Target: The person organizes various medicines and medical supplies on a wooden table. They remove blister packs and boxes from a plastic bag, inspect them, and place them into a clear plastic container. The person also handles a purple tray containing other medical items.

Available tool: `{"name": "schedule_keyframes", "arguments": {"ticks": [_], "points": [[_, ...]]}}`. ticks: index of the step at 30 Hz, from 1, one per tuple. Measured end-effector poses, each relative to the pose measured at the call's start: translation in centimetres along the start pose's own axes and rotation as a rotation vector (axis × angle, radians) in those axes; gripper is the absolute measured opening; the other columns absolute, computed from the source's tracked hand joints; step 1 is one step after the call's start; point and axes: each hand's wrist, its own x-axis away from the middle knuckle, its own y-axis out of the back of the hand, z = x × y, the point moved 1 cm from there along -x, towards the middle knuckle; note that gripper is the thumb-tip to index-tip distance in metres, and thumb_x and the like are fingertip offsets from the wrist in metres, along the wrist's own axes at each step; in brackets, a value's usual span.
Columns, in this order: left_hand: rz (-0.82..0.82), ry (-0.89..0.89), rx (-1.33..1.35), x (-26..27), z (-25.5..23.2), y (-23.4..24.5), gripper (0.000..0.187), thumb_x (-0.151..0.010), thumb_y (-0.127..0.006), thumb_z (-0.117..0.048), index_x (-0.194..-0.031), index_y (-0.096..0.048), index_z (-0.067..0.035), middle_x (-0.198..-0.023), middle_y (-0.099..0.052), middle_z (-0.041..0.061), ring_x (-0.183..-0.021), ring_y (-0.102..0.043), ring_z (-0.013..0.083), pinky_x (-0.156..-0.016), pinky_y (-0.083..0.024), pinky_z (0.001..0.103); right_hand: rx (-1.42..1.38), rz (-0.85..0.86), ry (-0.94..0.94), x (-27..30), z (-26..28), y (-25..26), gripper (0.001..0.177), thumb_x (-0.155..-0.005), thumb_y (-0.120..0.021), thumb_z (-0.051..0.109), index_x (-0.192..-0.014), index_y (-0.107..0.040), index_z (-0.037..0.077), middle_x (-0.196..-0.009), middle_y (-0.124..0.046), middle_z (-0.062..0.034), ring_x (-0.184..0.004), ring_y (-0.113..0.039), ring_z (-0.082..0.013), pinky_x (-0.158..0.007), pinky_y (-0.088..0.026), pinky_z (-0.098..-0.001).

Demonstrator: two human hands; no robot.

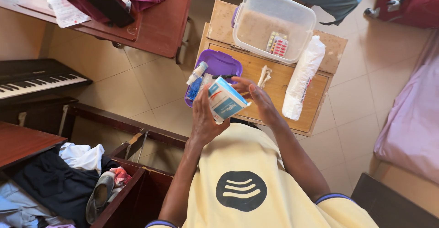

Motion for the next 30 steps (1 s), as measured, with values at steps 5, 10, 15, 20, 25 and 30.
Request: {"name": "schedule_keyframes", "arguments": {"ticks": [5,10,15,20,25,30], "points": [[0.076,-0.096,-0.022,-1.8,-1.4,-0.2,0.117,-0.068,-0.085,-0.019,-0.161,-0.016,-0.002,-0.158,-0.033,0.02,-0.148,-0.032,0.0402,-0.124,-0.029,0.052,0.016,-0.038,-0.187,0.6,0.2,0.8,0.063,-0.104,-0.048,0.049,-0.146,-0.055,0.003,-0.138,-0.063,-0.0115,-0.129,-0.057,-0.0185,-0.11,-0.042,-0.0334],[0.125,-0.134,-0.092,-2.5,-2.0,-0.1,0.116,-0.065,-0.085,-0.021,-0.16,-0.021,-0.002,-0.156,-0.035,0.017,-0.149,-0.033,0.0351,-0.126,-0.026,0.051,0.041,-0.09,-0.226,1.6,-0.2,1.9,0.068,-0.097,-0.057,0.051,-0.146,-0.054,0.004,-0.139,-0.062,-0.0121,-0.133,-0.053,-0.0207,-0.112,-0.039,-0.0352],[0.145,-0.129,-0.111,-2.7,-2.3,0.0,0.119,-0.062,-0.086,-0.022,-0.16,-0.022,-0.002,-0.154,-0.036,0.017,-0.148,-0.033,0.0347,-0.124,-0.026,0.05,0.039,-0.093,-0.247,1.8,-1.3,2.4,0.07,-0.097,-0.057,0.052,-0.146,-0.054,0.003,-0.141,-0.061,-0.013,-0.135,-0.053,-0.0208,-0.114,-0.037,-0.0346],[0.151,-0.131,-0.097,-2.6,-2.7,0.3,0.121,-0.061,-0.086,-0.023,-0.16,-0.021,-0.003,-0.152,-0.037,0.016,-0.146,-0.034,0.0351,-0.123,-0.026,0.051,-0.022,-0.08,-0.268,2.5,-1.7,2.8,0.071,-0.098,-0.057,0.051,-0.148,-0.049,0.001,-0.144,-0.057,-0.0119,-0.137,-0.049,-0.0195,-0.114,-0.035,-0.0338],[0.191,-0.097,-0.135,-2.6,-2.6,0.6,0.122,-0.061,-0.086,-0.028,-0.162,-0.021,-0.006,-0.152,-0.04,0.015,-0.145,-0.036,0.0333,-0.122,-0.029,0.05,0.099,-0.018,-0.25,2.4,-0.3,2.6,0.063,-0.102,-0.053,0.047,-0.144,-0.054,0.0,-0.136,-0.064,-0.0123,-0.129,-0.055,-0.0184,-0.107,-0.042,-0.0317],[0.164,0.026,-0.072,-3.1,-1.9,1.0,0.126,-0.062,-0.087,-0.033,-0.162,-0.017,-0.004,-0.153,-0.038,0.019,-0.143,-0.035,0.0373,-0.118,-0.027,0.051,-0.013,-0.022,-0.094,3.5,2.2,3.3,0.052,-0.105,-0.054,0.04,-0.138,-0.061,0.001,-0.125,-0.069,-0.011,-0.106,-0.067,-0.0168,-0.085,-0.052,-0.0326]]}}
